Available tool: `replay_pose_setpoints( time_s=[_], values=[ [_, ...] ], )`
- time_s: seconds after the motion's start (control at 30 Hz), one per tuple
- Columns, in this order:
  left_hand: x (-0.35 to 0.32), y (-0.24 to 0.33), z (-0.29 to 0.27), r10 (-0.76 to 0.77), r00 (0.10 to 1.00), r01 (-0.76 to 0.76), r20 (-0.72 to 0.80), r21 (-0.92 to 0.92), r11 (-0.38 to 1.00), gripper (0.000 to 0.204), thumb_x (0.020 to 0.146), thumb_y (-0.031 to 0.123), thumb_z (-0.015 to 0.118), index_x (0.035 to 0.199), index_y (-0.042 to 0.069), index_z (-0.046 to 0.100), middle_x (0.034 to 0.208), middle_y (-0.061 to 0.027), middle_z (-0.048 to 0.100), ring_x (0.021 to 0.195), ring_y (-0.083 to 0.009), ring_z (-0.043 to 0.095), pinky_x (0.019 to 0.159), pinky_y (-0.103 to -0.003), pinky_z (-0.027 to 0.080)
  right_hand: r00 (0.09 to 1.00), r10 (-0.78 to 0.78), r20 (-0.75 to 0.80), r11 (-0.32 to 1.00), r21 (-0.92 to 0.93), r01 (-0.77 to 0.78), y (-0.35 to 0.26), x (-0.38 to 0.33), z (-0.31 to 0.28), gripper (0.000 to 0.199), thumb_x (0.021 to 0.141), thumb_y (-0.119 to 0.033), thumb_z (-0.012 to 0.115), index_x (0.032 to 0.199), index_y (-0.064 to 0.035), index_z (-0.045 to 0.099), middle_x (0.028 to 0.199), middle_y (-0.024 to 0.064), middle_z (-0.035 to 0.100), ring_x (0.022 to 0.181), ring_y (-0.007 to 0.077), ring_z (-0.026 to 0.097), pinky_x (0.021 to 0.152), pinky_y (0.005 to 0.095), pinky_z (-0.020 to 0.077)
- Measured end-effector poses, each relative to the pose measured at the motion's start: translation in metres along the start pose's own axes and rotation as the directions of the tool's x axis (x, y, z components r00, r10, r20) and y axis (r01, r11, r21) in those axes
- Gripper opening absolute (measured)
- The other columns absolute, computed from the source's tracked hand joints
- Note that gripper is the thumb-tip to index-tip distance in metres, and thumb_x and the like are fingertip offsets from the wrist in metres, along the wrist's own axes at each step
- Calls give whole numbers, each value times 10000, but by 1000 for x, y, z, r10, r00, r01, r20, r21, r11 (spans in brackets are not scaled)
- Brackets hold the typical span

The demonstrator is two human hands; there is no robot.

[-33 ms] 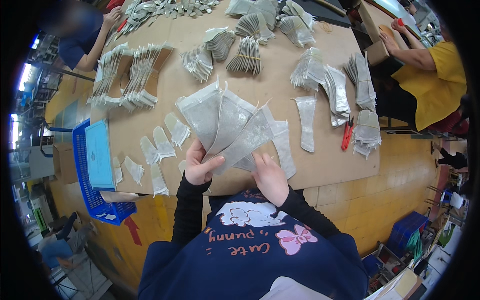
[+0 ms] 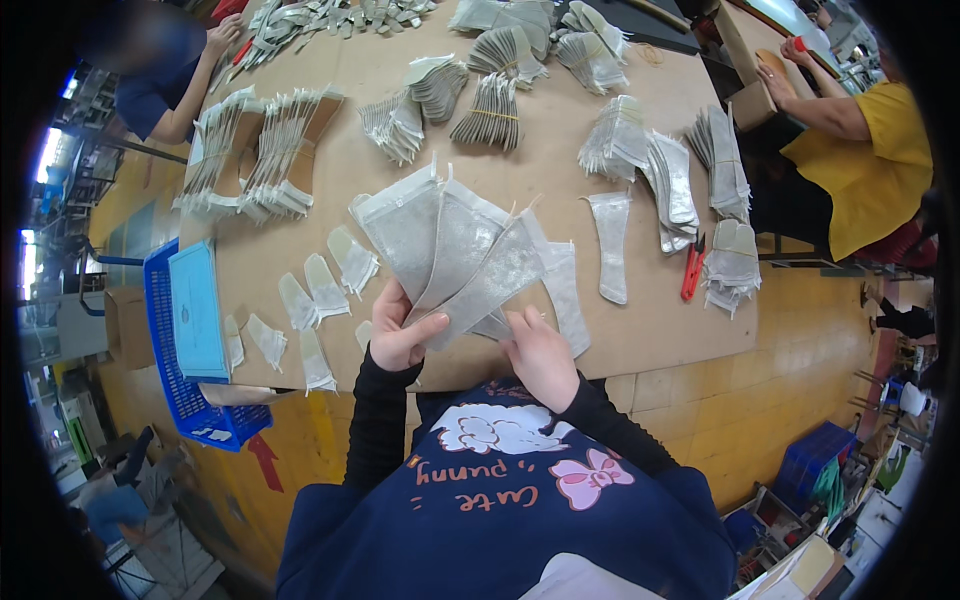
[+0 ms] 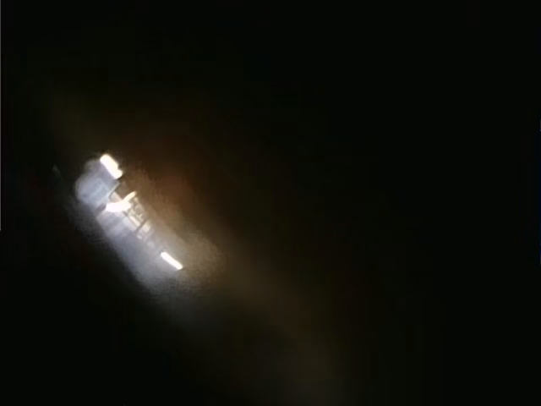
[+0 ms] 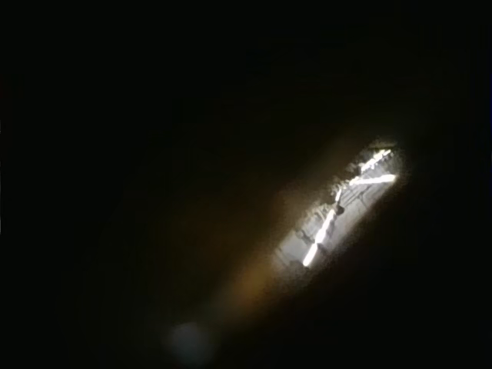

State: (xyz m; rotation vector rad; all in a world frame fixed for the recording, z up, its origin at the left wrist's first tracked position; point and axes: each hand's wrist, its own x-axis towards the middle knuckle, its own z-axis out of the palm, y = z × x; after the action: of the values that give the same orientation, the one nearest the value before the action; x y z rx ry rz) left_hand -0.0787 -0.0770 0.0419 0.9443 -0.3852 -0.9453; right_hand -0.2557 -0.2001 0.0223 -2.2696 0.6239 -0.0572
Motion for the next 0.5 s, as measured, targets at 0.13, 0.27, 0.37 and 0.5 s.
replay_pose_setpoints(
  time_s=[0.13,0.27,0.37,0.5],
  values=[
    [-1,-4,1,-4,1000,4,-7,-26,1000,675,728,-96,652,1341,-34,376,1274,-172,528,1192,-268,514,1014,-381,391,967,37,-254,991,131,-4,9,5,-30,317,804,-45,584,1105,4,498,971,219,537,813,433,551,662,461,465],
    [10,-5,1,-21,1000,21,20,-18,1000,671,731,-96,644,1342,-33,373,1267,-178,531,1179,-270,527,1010,-382,399,794,233,-561,959,266,-93,36,14,-99,624,881,-101,601,1411,47,307,917,96,570,790,168,535,700,285,445],
    [14,-7,5,-44,998,45,50,-23,999,669,734,-88,649,1340,-41,369,1266,-179,529,1176,-272,529,1004,-382,405,669,221,-709,974,191,-120,68,35,-145,639,873,-115,622,1402,63,313,844,38,504,733,110,428,671,221,401],
    [13,-12,13,-42,996,45,77,-30,999,670,735,-72,660,1338,-48,368,1271,-178,522,1186,-271,517,1006,-384,398,607,158,-778,987,115,-109,118,75,-178,594,889,-231,599,1332,107,393,987,259,618,912,356,610,798,378,464]
  ],
)
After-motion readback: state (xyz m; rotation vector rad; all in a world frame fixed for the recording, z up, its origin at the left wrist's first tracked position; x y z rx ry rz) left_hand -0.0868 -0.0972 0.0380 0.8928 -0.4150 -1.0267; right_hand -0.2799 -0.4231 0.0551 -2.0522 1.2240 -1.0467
